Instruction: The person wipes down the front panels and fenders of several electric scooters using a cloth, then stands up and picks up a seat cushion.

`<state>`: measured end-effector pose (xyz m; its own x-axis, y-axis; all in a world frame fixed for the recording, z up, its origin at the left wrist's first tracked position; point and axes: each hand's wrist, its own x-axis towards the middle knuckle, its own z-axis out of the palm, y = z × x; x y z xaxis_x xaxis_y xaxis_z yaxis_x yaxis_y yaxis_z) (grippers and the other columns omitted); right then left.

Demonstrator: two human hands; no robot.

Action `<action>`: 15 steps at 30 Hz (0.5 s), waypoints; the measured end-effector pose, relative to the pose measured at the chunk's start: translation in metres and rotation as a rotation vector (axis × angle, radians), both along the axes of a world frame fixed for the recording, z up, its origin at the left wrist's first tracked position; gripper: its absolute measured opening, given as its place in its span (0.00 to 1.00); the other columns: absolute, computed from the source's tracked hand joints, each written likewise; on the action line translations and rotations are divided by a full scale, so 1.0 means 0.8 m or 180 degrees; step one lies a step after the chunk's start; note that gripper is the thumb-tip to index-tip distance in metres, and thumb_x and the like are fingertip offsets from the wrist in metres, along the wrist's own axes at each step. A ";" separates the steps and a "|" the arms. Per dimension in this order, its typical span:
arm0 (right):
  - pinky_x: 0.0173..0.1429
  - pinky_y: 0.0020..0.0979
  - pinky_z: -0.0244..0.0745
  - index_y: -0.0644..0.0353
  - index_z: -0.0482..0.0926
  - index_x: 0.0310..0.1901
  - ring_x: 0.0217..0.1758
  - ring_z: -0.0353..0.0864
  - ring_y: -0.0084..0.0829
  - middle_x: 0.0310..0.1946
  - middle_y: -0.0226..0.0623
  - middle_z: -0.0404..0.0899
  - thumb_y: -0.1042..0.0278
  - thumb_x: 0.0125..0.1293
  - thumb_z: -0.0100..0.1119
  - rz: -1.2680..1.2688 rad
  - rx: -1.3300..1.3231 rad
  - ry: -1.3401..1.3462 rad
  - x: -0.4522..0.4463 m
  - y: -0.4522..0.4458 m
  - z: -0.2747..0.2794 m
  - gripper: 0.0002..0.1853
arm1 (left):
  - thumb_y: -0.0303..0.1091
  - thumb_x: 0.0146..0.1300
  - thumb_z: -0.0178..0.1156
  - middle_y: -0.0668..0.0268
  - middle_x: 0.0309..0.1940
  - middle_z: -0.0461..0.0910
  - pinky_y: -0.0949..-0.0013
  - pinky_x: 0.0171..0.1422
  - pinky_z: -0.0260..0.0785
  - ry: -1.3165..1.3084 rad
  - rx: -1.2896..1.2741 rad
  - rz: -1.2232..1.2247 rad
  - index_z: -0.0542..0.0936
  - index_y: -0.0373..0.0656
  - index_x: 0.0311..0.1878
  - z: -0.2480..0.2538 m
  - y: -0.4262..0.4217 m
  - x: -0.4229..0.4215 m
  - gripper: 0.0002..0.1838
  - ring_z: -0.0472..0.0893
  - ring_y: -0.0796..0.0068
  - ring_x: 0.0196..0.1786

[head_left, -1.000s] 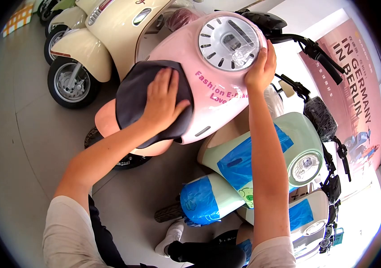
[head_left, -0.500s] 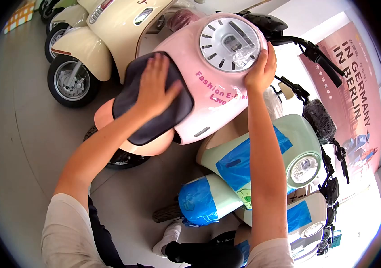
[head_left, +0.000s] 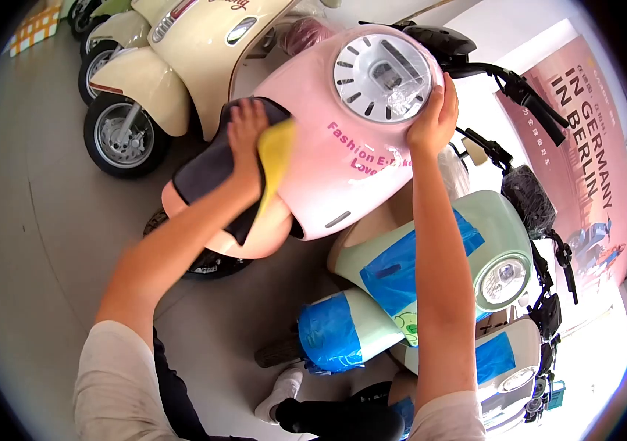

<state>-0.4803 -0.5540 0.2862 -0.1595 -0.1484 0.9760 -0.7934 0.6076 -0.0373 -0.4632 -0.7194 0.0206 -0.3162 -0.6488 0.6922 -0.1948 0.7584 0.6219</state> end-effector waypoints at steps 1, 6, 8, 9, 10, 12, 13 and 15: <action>0.72 0.44 0.64 0.67 0.76 0.63 0.67 0.74 0.54 0.62 0.54 0.78 0.53 0.77 0.45 0.0060 0.0004 -0.0016 0.001 0.001 0.000 0.27 | 0.57 0.73 0.50 0.44 0.81 0.49 0.43 0.83 0.40 0.0275 -0.0224 -0.0714 0.51 0.35 0.80 0.012 0.015 0.037 0.45 0.48 0.41 0.82; 0.73 0.36 0.64 0.59 0.77 0.66 0.68 0.75 0.44 0.64 0.46 0.78 0.52 0.77 0.42 -0.0059 0.0009 -0.0145 0.001 0.001 -0.003 0.27 | 0.60 0.72 0.52 0.36 0.75 0.58 0.46 0.81 0.50 0.0125 0.1460 -0.1253 0.54 0.29 0.78 0.048 -0.042 0.027 0.47 0.58 0.43 0.79; 0.73 0.37 0.64 0.60 0.76 0.66 0.67 0.75 0.44 0.65 0.46 0.78 0.52 0.77 0.42 -0.0084 0.0033 -0.0161 0.001 0.004 -0.005 0.27 | 0.53 0.75 0.49 0.39 0.75 0.61 0.49 0.79 0.56 -0.0561 0.1398 -0.1291 0.57 0.29 0.77 0.014 -0.076 -0.014 0.40 0.63 0.44 0.77; 0.73 0.37 0.64 0.60 0.76 0.66 0.67 0.75 0.44 0.65 0.46 0.78 0.51 0.77 0.42 -0.0083 0.0009 -0.0178 0.001 0.003 -0.004 0.27 | 0.49 0.76 0.48 0.41 0.75 0.62 0.50 0.78 0.59 -0.0652 0.1346 -0.1399 0.58 0.30 0.76 0.010 -0.081 -0.008 0.37 0.64 0.45 0.76; 0.73 0.37 0.64 0.61 0.76 0.66 0.67 0.75 0.44 0.65 0.46 0.78 0.51 0.76 0.42 -0.0079 -0.0028 -0.0184 0.001 0.000 -0.002 0.28 | 0.49 0.75 0.50 0.41 0.76 0.61 0.50 0.78 0.58 -0.0294 0.0981 -0.1209 0.58 0.30 0.76 0.008 -0.061 -0.008 0.37 0.63 0.46 0.77; 0.71 0.44 0.64 0.67 0.76 0.63 0.66 0.74 0.53 0.61 0.52 0.78 0.53 0.77 0.44 0.0054 0.0020 -0.0055 0.000 0.000 -0.001 0.26 | 0.48 0.74 0.53 0.43 0.77 0.58 0.50 0.79 0.56 0.0340 0.0204 -0.0698 0.57 0.32 0.77 0.017 -0.018 0.004 0.38 0.60 0.48 0.79; 0.71 0.44 0.65 0.67 0.76 0.63 0.66 0.74 0.53 0.61 0.52 0.78 0.53 0.77 0.44 0.0052 0.0022 -0.0045 0.001 0.000 -0.001 0.26 | 0.51 0.72 0.56 0.43 0.78 0.57 0.48 0.80 0.53 0.0394 0.0069 -0.0870 0.57 0.32 0.77 0.038 -0.006 0.029 0.41 0.58 0.47 0.80; 0.71 0.44 0.65 0.67 0.76 0.63 0.66 0.74 0.53 0.61 0.53 0.78 0.53 0.77 0.45 0.0040 0.0019 -0.0039 -0.001 0.001 -0.002 0.26 | 0.62 0.65 0.62 0.41 0.79 0.52 0.41 0.81 0.46 0.0528 -0.0230 -0.1286 0.55 0.32 0.78 0.065 0.008 0.066 0.52 0.52 0.40 0.81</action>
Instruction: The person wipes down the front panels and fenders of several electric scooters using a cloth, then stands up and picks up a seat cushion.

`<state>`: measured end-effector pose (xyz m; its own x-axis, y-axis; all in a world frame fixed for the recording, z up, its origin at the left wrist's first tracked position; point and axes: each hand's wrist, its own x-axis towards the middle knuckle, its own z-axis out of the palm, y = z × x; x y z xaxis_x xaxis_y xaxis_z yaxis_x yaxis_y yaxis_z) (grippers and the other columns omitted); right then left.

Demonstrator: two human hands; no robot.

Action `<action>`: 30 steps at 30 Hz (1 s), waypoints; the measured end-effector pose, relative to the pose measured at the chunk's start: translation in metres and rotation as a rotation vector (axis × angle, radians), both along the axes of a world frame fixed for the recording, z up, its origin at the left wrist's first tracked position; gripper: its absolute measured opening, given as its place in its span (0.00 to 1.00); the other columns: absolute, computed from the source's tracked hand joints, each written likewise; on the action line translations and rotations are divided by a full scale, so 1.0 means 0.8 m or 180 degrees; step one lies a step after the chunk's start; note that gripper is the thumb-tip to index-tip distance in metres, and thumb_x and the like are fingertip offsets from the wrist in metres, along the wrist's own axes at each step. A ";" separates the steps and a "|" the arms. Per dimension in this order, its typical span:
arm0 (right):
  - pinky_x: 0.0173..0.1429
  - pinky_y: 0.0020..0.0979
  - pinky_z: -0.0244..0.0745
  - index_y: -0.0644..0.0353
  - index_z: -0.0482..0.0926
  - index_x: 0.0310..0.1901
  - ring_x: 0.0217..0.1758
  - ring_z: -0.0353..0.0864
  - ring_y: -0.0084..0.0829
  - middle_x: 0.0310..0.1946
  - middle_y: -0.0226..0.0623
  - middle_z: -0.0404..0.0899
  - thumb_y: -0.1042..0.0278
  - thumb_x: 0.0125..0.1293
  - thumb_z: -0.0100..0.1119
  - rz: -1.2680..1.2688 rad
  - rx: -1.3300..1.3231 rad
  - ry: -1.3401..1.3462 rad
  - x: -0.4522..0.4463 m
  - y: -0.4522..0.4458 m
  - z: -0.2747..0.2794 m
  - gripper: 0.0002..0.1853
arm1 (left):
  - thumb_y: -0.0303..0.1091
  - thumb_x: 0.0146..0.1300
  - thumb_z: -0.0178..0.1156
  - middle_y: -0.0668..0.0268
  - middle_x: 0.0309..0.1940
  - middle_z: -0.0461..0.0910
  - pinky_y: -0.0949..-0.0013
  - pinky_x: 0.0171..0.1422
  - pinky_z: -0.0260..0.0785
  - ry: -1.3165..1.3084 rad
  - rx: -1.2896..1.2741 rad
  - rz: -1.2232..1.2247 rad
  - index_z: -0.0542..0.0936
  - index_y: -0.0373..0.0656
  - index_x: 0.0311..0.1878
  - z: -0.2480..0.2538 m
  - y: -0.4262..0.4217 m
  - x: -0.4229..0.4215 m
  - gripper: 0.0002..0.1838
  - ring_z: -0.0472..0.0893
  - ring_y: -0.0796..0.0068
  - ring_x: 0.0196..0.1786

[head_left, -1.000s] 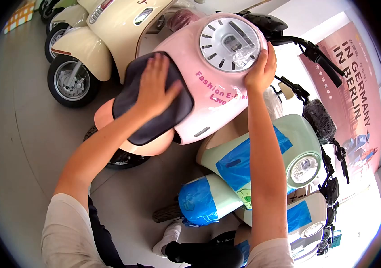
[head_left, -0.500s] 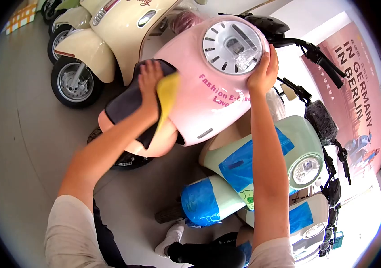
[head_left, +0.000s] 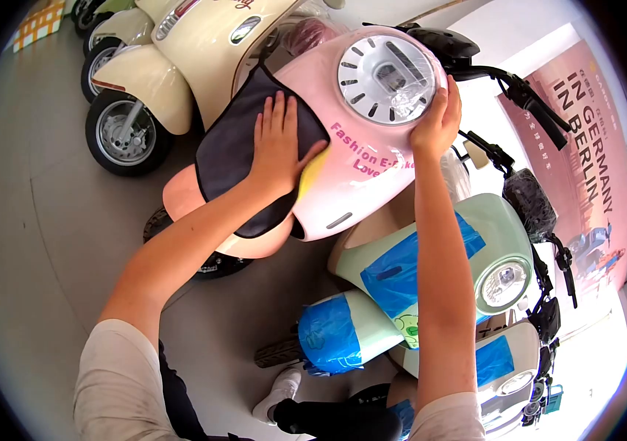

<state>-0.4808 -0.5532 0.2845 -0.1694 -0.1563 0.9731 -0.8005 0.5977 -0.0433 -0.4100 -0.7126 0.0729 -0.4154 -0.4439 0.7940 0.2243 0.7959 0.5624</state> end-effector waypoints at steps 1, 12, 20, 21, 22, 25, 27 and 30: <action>0.72 0.41 0.65 0.64 0.76 0.65 0.66 0.75 0.49 0.63 0.50 0.78 0.52 0.77 0.44 -0.0014 0.0006 -0.0055 -0.003 0.002 -0.001 0.27 | 0.63 0.59 0.68 0.37 0.77 0.52 0.39 0.81 0.44 0.0085 0.0029 -0.0209 0.55 0.32 0.76 0.011 0.003 0.011 0.56 0.51 0.35 0.80; 0.73 0.47 0.64 0.68 0.77 0.61 0.66 0.74 0.57 0.61 0.57 0.78 0.58 0.72 0.50 0.0054 0.0015 0.0212 0.001 0.002 0.003 0.24 | 0.59 0.78 0.38 0.49 0.80 0.55 0.50 0.83 0.45 -0.0099 0.0313 -0.1114 0.58 0.39 0.79 0.048 -0.087 -0.085 0.38 0.53 0.45 0.81; 0.75 0.49 0.60 0.67 0.77 0.62 0.69 0.70 0.57 0.63 0.57 0.76 0.53 0.72 0.52 -0.0046 -0.0038 0.0319 -0.005 0.007 0.002 0.27 | 0.60 0.79 0.45 0.65 0.69 0.74 0.66 0.75 0.62 0.0045 0.3233 -0.4461 0.68 0.47 0.75 0.171 -0.103 -0.130 0.33 0.73 0.69 0.69; 0.75 0.50 0.59 0.67 0.77 0.62 0.70 0.70 0.58 0.63 0.57 0.76 0.53 0.72 0.53 -0.0027 -0.0047 0.0287 -0.002 0.006 0.003 0.27 | 0.58 0.79 0.45 0.64 0.66 0.77 0.64 0.74 0.64 -0.0212 0.3333 -0.4757 0.70 0.46 0.74 0.185 -0.121 -0.134 0.31 0.75 0.68 0.67; 0.76 0.50 0.59 0.66 0.77 0.62 0.70 0.70 0.58 0.63 0.57 0.76 0.53 0.71 0.53 -0.0086 -0.0075 0.0252 0.000 0.006 0.003 0.27 | 0.55 0.80 0.44 0.63 0.64 0.79 0.63 0.73 0.67 -0.0188 0.2766 -0.6052 0.73 0.44 0.71 0.189 -0.144 -0.165 0.29 0.77 0.66 0.65; 0.76 0.51 0.58 0.65 0.77 0.62 0.70 0.69 0.57 0.64 0.56 0.75 0.51 0.69 0.55 -0.0035 -0.0205 0.0237 0.003 0.006 0.004 0.28 | 0.54 0.80 0.45 0.63 0.67 0.77 0.64 0.74 0.66 -0.0665 0.2364 -0.4703 0.70 0.43 0.73 0.267 -0.137 -0.174 0.30 0.76 0.68 0.67; 0.76 0.51 0.58 0.65 0.77 0.62 0.71 0.69 0.57 0.65 0.55 0.75 0.51 0.68 0.55 -0.0033 -0.0385 0.0136 0.007 0.005 0.004 0.28 | 0.53 0.80 0.45 0.62 0.73 0.70 0.65 0.77 0.61 -0.1438 0.1587 -0.4068 0.69 0.45 0.75 0.327 -0.114 -0.158 0.29 0.70 0.71 0.73; 0.75 0.52 0.59 0.65 0.77 0.61 0.70 0.69 0.57 0.65 0.55 0.74 0.50 0.66 0.57 -0.0044 -0.0427 0.0190 0.007 0.006 0.001 0.29 | 0.50 0.81 0.44 0.64 0.73 0.70 0.69 0.78 0.57 -0.1927 -0.0267 -0.2517 0.74 0.47 0.72 0.394 -0.067 -0.165 0.26 0.69 0.71 0.73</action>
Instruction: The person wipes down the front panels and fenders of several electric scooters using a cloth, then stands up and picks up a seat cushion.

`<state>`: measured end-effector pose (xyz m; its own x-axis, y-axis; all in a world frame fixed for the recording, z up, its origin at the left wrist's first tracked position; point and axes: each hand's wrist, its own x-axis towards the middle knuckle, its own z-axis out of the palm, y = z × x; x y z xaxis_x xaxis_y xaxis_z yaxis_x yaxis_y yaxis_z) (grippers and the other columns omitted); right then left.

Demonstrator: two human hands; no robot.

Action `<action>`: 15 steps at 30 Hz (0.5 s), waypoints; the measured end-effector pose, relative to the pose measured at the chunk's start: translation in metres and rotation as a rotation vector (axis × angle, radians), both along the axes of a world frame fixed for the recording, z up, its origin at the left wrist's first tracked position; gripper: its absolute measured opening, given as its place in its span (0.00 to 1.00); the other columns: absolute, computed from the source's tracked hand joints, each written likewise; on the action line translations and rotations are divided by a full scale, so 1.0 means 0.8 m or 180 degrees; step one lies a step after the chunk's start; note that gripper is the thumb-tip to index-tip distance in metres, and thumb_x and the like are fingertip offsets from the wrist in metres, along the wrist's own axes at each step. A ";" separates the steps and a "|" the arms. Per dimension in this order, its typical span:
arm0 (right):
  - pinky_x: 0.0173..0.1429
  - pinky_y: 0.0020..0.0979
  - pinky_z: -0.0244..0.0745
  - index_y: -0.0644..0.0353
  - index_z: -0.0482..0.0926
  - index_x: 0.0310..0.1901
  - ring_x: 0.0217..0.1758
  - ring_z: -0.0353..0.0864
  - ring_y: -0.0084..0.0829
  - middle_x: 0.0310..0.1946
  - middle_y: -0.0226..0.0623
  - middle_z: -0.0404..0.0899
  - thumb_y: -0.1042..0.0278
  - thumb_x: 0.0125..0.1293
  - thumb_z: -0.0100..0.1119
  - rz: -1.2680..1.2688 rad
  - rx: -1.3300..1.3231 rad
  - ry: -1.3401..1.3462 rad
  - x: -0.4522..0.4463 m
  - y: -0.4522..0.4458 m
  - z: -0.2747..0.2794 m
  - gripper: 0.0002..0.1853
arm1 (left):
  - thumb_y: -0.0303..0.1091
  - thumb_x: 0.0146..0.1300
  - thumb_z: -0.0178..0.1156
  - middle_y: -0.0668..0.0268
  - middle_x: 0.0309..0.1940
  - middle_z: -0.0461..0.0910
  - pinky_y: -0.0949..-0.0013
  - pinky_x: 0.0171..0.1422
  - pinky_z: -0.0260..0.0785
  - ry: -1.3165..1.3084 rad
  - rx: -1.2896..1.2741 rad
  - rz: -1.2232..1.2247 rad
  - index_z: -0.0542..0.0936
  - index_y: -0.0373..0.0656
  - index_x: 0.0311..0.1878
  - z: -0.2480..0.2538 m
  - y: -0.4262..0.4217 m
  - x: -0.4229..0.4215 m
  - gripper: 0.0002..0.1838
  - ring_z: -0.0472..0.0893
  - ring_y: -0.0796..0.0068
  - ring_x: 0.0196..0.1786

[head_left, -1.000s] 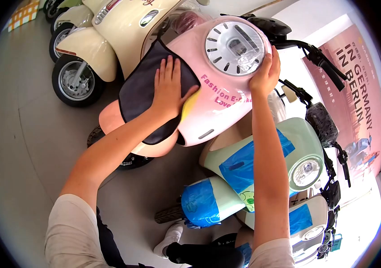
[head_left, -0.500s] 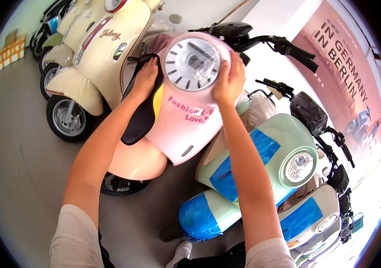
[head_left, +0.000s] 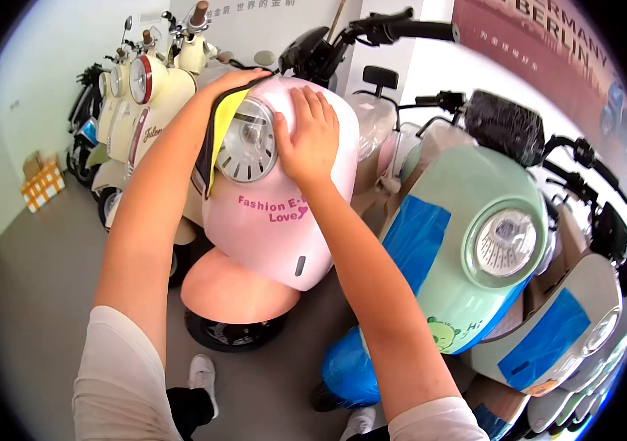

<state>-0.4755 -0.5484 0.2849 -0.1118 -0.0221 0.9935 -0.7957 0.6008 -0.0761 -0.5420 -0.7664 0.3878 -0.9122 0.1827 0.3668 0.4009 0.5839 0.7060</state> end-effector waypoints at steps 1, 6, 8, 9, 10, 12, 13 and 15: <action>0.75 0.52 0.59 0.65 0.77 0.61 0.70 0.69 0.57 0.65 0.55 0.74 0.50 0.66 0.57 0.0027 -0.0089 -0.0058 -0.001 0.000 -0.002 0.29 | 0.48 0.80 0.45 0.62 0.77 0.65 0.68 0.82 0.51 0.0175 -0.0838 -0.0098 0.73 0.50 0.74 0.014 0.013 0.002 0.26 0.64 0.69 0.78; 0.73 0.53 0.60 0.67 0.73 0.62 0.71 0.64 0.60 0.68 0.57 0.66 0.51 0.61 0.62 0.0176 -0.0428 0.0044 -0.001 0.001 -0.007 0.33 | 0.44 0.80 0.41 0.60 0.78 0.64 0.67 0.82 0.51 0.0377 -0.1783 -0.0002 0.65 0.41 0.77 0.024 0.078 0.012 0.28 0.63 0.65 0.79; 0.74 0.53 0.58 0.68 0.66 0.67 0.73 0.62 0.60 0.71 0.58 0.62 0.53 0.55 0.65 0.0145 -0.0484 0.0108 -0.001 0.002 -0.006 0.40 | 0.44 0.80 0.41 0.57 0.76 0.66 0.65 0.81 0.54 0.0680 -0.2065 -0.0116 0.66 0.42 0.76 0.019 0.090 0.004 0.28 0.65 0.62 0.77; 0.74 0.53 0.58 0.68 0.66 0.67 0.73 0.62 0.60 0.71 0.58 0.62 0.53 0.55 0.65 0.0139 -0.0507 0.0111 0.000 0.003 -0.006 0.40 | 0.45 0.79 0.43 0.56 0.75 0.68 0.64 0.80 0.56 0.0701 -0.1964 -0.0262 0.67 0.42 0.76 0.019 0.100 0.004 0.29 0.67 0.60 0.76; 0.75 0.53 0.58 0.68 0.66 0.67 0.73 0.62 0.60 0.70 0.59 0.63 0.54 0.55 0.65 0.0178 -0.0475 0.0104 0.000 0.004 -0.005 0.41 | 0.45 0.79 0.43 0.56 0.75 0.68 0.64 0.80 0.56 0.0711 -0.1973 -0.0273 0.67 0.42 0.76 0.022 0.109 0.003 0.29 0.67 0.60 0.76; 0.76 0.53 0.57 0.69 0.64 0.68 0.73 0.61 0.62 0.69 0.60 0.63 0.57 0.52 0.66 0.0158 -0.0403 0.0069 0.000 0.005 -0.006 0.43 | 0.50 0.74 0.49 0.56 0.72 0.72 0.62 0.76 0.61 0.0679 -0.2814 -0.0254 0.68 0.45 0.75 0.028 0.148 0.037 0.31 0.71 0.58 0.73; 0.76 0.53 0.57 0.69 0.64 0.68 0.73 0.61 0.62 0.69 0.60 0.63 0.57 0.52 0.66 0.0142 -0.0411 0.0069 -0.001 0.005 -0.006 0.43 | 0.50 0.74 0.49 0.56 0.72 0.72 0.62 0.76 0.61 0.0685 -0.2820 -0.0270 0.68 0.45 0.75 0.022 0.157 0.040 0.31 0.71 0.58 0.73; 0.76 0.52 0.56 0.70 0.60 0.71 0.72 0.62 0.61 0.70 0.60 0.62 0.51 0.53 0.68 0.0260 -0.0622 0.0041 -0.002 0.003 -0.008 0.48 | 0.53 0.69 0.54 0.59 0.70 0.75 0.60 0.73 0.66 0.1500 -0.3242 0.0063 0.70 0.49 0.74 0.007 0.165 0.036 0.33 0.73 0.58 0.71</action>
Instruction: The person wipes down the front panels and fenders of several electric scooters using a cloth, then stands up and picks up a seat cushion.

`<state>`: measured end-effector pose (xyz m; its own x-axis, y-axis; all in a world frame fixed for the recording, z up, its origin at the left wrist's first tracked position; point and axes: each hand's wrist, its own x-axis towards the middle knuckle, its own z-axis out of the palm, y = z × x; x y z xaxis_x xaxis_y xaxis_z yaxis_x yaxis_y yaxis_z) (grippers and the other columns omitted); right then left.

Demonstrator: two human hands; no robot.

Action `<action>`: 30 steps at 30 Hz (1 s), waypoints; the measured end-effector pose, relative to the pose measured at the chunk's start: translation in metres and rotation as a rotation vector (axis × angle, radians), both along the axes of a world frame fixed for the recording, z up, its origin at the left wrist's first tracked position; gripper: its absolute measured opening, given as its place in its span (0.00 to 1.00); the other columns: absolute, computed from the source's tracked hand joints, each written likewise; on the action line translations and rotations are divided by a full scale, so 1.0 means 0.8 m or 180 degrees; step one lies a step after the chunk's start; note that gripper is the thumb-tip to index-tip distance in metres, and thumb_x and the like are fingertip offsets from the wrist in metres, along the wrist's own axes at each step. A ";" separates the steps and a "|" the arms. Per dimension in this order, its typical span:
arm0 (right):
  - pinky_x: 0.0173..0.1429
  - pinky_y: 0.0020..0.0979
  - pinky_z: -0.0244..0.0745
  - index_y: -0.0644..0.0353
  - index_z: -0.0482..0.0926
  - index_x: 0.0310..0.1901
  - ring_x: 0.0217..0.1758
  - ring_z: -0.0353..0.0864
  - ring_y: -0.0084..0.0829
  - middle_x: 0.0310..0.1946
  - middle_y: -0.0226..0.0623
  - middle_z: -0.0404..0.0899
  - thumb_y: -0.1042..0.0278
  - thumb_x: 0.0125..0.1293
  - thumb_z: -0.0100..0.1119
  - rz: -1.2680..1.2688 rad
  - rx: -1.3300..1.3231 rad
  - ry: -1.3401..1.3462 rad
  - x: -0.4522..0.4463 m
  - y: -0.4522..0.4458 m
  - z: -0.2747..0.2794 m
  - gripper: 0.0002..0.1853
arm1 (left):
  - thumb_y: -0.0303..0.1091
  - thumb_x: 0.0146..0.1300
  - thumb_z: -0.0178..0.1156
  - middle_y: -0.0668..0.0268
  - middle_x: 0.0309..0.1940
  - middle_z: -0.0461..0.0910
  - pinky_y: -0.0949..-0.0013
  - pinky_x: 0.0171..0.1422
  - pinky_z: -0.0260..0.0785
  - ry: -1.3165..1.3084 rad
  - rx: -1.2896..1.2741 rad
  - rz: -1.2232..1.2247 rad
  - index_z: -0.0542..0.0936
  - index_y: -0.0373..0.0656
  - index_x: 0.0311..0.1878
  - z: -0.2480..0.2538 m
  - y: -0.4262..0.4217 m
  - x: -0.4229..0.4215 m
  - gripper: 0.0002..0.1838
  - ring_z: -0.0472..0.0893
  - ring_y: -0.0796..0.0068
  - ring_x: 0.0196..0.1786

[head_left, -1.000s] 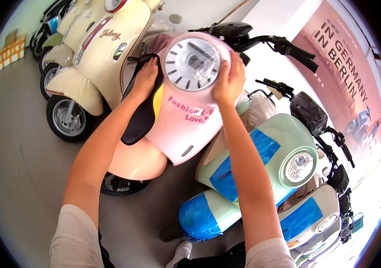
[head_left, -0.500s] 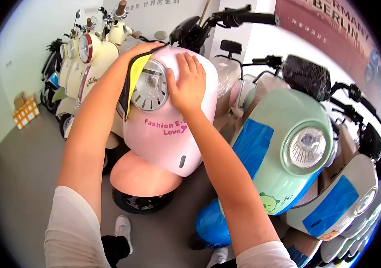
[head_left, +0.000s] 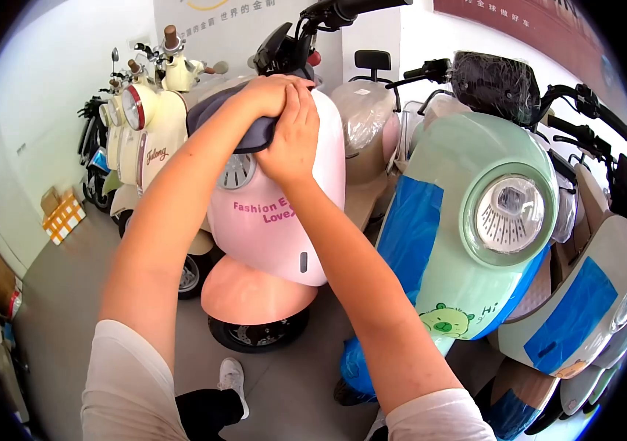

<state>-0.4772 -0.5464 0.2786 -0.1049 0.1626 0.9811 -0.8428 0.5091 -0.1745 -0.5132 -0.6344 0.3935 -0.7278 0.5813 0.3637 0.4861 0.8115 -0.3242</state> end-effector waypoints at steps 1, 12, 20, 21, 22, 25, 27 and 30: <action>0.76 0.52 0.55 0.70 0.59 0.72 0.72 0.62 0.61 0.71 0.62 0.61 0.50 0.54 0.68 -0.0020 -0.0101 -0.0070 0.001 -0.001 -0.003 0.49 | 0.54 0.69 0.54 0.63 0.70 0.74 0.59 0.72 0.67 0.0182 0.0042 0.0144 0.71 0.52 0.73 -0.008 0.003 -0.001 0.32 0.73 0.60 0.71; 0.79 0.53 0.54 0.75 0.57 0.73 0.75 0.63 0.58 0.69 0.64 0.65 0.46 0.53 0.71 -0.0137 0.0052 -0.0758 0.008 0.015 -0.003 0.54 | 0.62 0.71 0.49 0.51 0.74 0.69 0.58 0.78 0.59 -0.0560 0.1090 0.0824 0.71 0.47 0.74 0.021 -0.018 0.014 0.37 0.68 0.50 0.75; 0.76 0.52 0.57 0.74 0.68 0.67 0.72 0.65 0.59 0.67 0.59 0.69 0.39 0.59 0.67 -0.0338 0.0290 -0.0222 -0.002 0.023 -0.018 0.47 | 0.57 0.75 0.49 0.56 0.75 0.67 0.66 0.80 0.52 -0.1518 0.1853 0.0373 0.71 0.37 0.72 0.026 -0.072 -0.033 0.35 0.67 0.63 0.75; 0.76 0.52 0.57 0.74 0.69 0.66 0.72 0.65 0.60 0.67 0.60 0.69 0.39 0.60 0.65 -0.0302 0.0268 -0.0206 -0.001 0.023 -0.018 0.45 | 0.56 0.75 0.50 0.58 0.72 0.71 0.68 0.77 0.55 -0.1545 0.2056 0.0510 0.72 0.36 0.71 0.026 -0.076 -0.033 0.35 0.69 0.66 0.72; 0.76 0.52 0.57 0.74 0.69 0.66 0.72 0.65 0.60 0.67 0.60 0.69 0.39 0.60 0.65 -0.0290 0.0281 -0.0216 0.000 0.023 -0.018 0.45 | 0.56 0.75 0.50 0.58 0.72 0.71 0.68 0.77 0.55 -0.1554 0.2071 0.0521 0.72 0.36 0.71 0.027 -0.081 -0.035 0.35 0.69 0.66 0.72; 0.76 0.52 0.57 0.74 0.69 0.66 0.72 0.64 0.60 0.67 0.60 0.69 0.39 0.61 0.64 -0.0265 0.0261 -0.0214 -0.002 0.022 -0.020 0.45 | 0.58 0.74 0.50 0.58 0.70 0.74 0.72 0.75 0.58 -0.1864 0.2449 0.0658 0.71 0.37 0.72 0.028 -0.090 -0.029 0.36 0.72 0.67 0.69; 0.76 0.53 0.57 0.74 0.69 0.66 0.72 0.64 0.60 0.67 0.61 0.69 0.39 0.62 0.64 -0.0284 0.0267 -0.0231 -0.003 0.022 -0.021 0.45 | 0.60 0.72 0.52 0.60 0.66 0.77 0.71 0.72 0.62 -0.1664 0.2523 0.0529 0.75 0.38 0.69 0.021 -0.102 -0.047 0.36 0.75 0.68 0.64; 0.77 0.51 0.56 0.74 0.70 0.67 0.74 0.63 0.59 0.69 0.60 0.69 0.38 0.64 0.62 -0.0233 0.0271 -0.0263 -0.003 0.020 -0.022 0.44 | 0.61 0.70 0.55 0.60 0.61 0.81 0.70 0.66 0.67 -0.1634 0.2789 0.0413 0.79 0.39 0.65 0.011 -0.119 -0.056 0.35 0.79 0.69 0.57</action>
<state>-0.4794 -0.5306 0.2614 -0.1766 0.0894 0.9802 -0.7874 0.5847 -0.1952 -0.5584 -0.7293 0.4026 -0.9539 0.1666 0.2497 0.2908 0.7195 0.6307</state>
